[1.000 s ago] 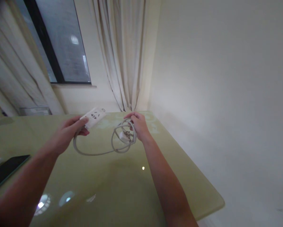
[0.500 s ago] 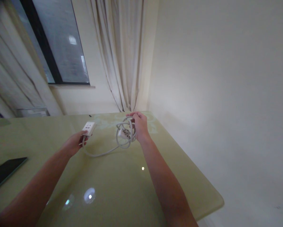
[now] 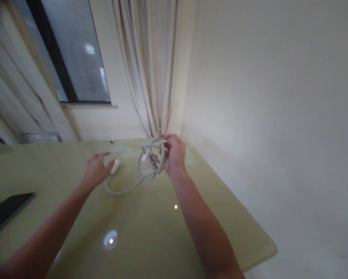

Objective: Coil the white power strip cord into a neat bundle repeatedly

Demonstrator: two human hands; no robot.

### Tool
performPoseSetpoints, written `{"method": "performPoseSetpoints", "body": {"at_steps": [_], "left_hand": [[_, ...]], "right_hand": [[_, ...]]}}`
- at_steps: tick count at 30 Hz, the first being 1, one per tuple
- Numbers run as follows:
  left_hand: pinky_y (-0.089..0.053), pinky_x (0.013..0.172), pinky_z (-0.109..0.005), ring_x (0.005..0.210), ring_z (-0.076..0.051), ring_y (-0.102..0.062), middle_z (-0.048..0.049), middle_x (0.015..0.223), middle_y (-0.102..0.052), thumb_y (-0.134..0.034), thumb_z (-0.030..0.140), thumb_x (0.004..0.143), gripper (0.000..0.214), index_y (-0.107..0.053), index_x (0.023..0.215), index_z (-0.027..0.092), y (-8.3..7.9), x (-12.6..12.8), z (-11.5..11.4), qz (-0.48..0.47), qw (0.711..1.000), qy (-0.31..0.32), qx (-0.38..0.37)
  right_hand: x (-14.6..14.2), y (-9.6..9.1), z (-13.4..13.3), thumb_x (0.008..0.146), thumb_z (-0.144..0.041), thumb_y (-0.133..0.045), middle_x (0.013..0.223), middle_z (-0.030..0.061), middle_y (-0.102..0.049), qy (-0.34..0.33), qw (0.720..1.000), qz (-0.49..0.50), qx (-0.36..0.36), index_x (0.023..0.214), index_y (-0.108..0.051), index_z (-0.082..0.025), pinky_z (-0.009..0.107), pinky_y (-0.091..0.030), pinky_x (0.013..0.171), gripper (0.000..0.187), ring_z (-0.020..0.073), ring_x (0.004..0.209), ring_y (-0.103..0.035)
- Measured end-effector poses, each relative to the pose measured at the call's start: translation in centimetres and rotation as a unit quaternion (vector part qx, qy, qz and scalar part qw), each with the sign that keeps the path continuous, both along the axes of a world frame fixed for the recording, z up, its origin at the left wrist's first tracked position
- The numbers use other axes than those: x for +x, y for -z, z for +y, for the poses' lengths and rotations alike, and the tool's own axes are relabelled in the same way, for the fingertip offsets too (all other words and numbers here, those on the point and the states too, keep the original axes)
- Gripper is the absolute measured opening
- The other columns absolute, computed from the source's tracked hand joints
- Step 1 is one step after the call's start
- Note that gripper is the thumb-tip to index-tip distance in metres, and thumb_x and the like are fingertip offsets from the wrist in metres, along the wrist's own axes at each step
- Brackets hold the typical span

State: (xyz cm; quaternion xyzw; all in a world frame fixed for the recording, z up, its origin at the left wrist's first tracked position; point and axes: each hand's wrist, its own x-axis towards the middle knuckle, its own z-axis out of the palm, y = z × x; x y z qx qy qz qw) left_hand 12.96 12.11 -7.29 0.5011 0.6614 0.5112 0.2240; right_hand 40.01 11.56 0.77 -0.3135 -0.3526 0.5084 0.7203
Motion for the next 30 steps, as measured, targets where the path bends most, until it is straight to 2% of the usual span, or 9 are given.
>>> {"method": "performPoseSetpoints", "body": {"at_steps": [2, 4, 7, 9, 14, 17, 22, 24, 30], "left_hand": [[-0.054, 0.098, -0.042, 0.110, -0.030, -0.071, -0.0132, 0.116, -0.077, -0.064, 0.042, 0.094, 0.030, -0.071, 0.113, 0.020, -1.9, 2.1, -1.3, 0.012, 0.996, 0.077, 0.049], [-0.057, 0.091, -0.040, 0.096, -0.026, -0.072, -0.0120, 0.107, -0.078, -0.057, 0.053, 0.101, 0.042, -0.072, 0.119, 0.018, -3.3, 4.6, -2.9, 0.016, 0.965, 0.228, 0.131], [-0.059, 0.089, -0.038, 0.102, -0.026, -0.073, -0.0122, 0.117, -0.078, -0.063, 0.056, 0.100, 0.048, -0.071, 0.131, 0.019, -4.1, 8.0, -5.2, -0.040, 0.927, 0.346, 0.139], [-0.060, 0.087, -0.037, 0.103, -0.026, -0.073, -0.0113, 0.121, -0.077, -0.071, 0.052, 0.097, 0.048, -0.069, 0.134, 0.020, -4.1, 9.4, -6.0, -0.089, 0.910, 0.384, 0.126], [-0.062, 0.085, -0.033, 0.100, -0.023, -0.074, -0.0089, 0.119, -0.076, -0.078, 0.046, 0.094, 0.046, -0.070, 0.131, 0.020, -4.3, 9.3, -5.9, -0.149, 0.913, 0.341, 0.166], [-0.063, 0.087, -0.034, 0.103, -0.023, -0.075, -0.0084, 0.125, -0.076, -0.074, 0.046, 0.097, 0.045, -0.069, 0.134, 0.021, -4.8, 8.1, -5.5, -0.170, 0.924, 0.290, 0.183], [-0.065, 0.093, -0.039, 0.111, -0.026, -0.075, -0.0099, 0.126, -0.076, -0.074, 0.048, 0.097, 0.046, -0.068, 0.135, 0.022, -5.5, 6.8, -5.5, -0.183, 0.924, 0.290, 0.166], [-0.065, 0.094, -0.041, 0.111, -0.028, -0.076, -0.0105, 0.124, -0.076, -0.076, 0.049, 0.095, 0.050, -0.067, 0.137, 0.022, -5.7, 6.5, -5.7, -0.174, 0.924, 0.302, 0.158], [-0.061, 0.102, -0.044, 0.121, -0.032, -0.071, -0.0119, 0.129, -0.076, -0.076, 0.046, 0.095, 0.048, -0.070, 0.136, 0.023, -6.3, 5.5, -5.5, -0.088, 0.918, 0.352, 0.162]], "right_hand": [[-0.3, 0.0, -0.3, 0.065, -0.025, -0.063, 0.095, 0.0048, -0.079, 0.005, 1.000, 0.015, -0.006, 0.074, -0.060, -0.021, 0.020, -0.037, 0.042, 0.010, 0.0115, 0.059, -0.055], [-0.8, 0.0, -0.6, 0.065, -0.024, -0.064, 0.094, 0.0047, -0.079, 0.008, 0.999, 0.034, -0.007, 0.074, -0.059, -0.021, 0.020, -0.037, 0.042, 0.010, 0.0113, 0.059, -0.055], [-1.9, 0.3, -1.3, 0.067, -0.025, -0.064, 0.097, 0.0043, -0.078, 0.005, 0.999, 0.051, 0.002, 0.075, -0.058, -0.022, 0.020, -0.039, 0.043, 0.011, 0.0114, 0.059, -0.054], [-2.7, 0.6, -1.8, 0.071, -0.027, -0.065, 0.100, 0.0036, -0.077, -0.016, 0.999, 0.042, 0.014, 0.078, -0.057, -0.023, 0.022, -0.045, 0.045, 0.011, 0.0124, 0.061, -0.056], [-3.3, 1.3, -2.1, 0.087, -0.033, -0.068, 0.117, 0.0043, -0.074, -0.063, 0.987, -0.099, 0.109, 0.099, -0.065, -0.024, 0.030, -0.061, 0.071, 0.016, 0.0168, 0.086, -0.069], [-3.0, 1.4, -1.9, 0.086, -0.033, -0.078, 0.121, 0.0043, -0.073, -0.110, 0.967, -0.180, 0.141, 0.124, -0.063, -0.028, 0.033, -0.063, 0.086, 0.041, 0.0195, 0.103, -0.071], [-2.9, 2.0, -1.6, 0.076, -0.032, -0.093, 0.114, 0.0025, -0.075, -0.225, 0.942, -0.217, 0.125, 0.145, -0.051, -0.033, 0.035, -0.064, 0.079, 0.081, 0.0194, 0.091, -0.073], [-2.9, 2.2, -1.6, 0.074, -0.033, -0.095, 0.111, 0.0022, -0.075, -0.225, 0.938, -0.234, 0.124, 0.142, -0.055, -0.030, 0.032, -0.063, 0.074, 0.079, 0.0177, 0.084, -0.073], [-2.6, 1.6, -1.8, 0.074, -0.032, -0.092, 0.100, 0.0010, -0.073, -0.210, 0.918, -0.292, 0.170, 0.115, -0.074, -0.024, 0.028, -0.059, 0.072, 0.046, 0.0162, 0.084, -0.069]]}}
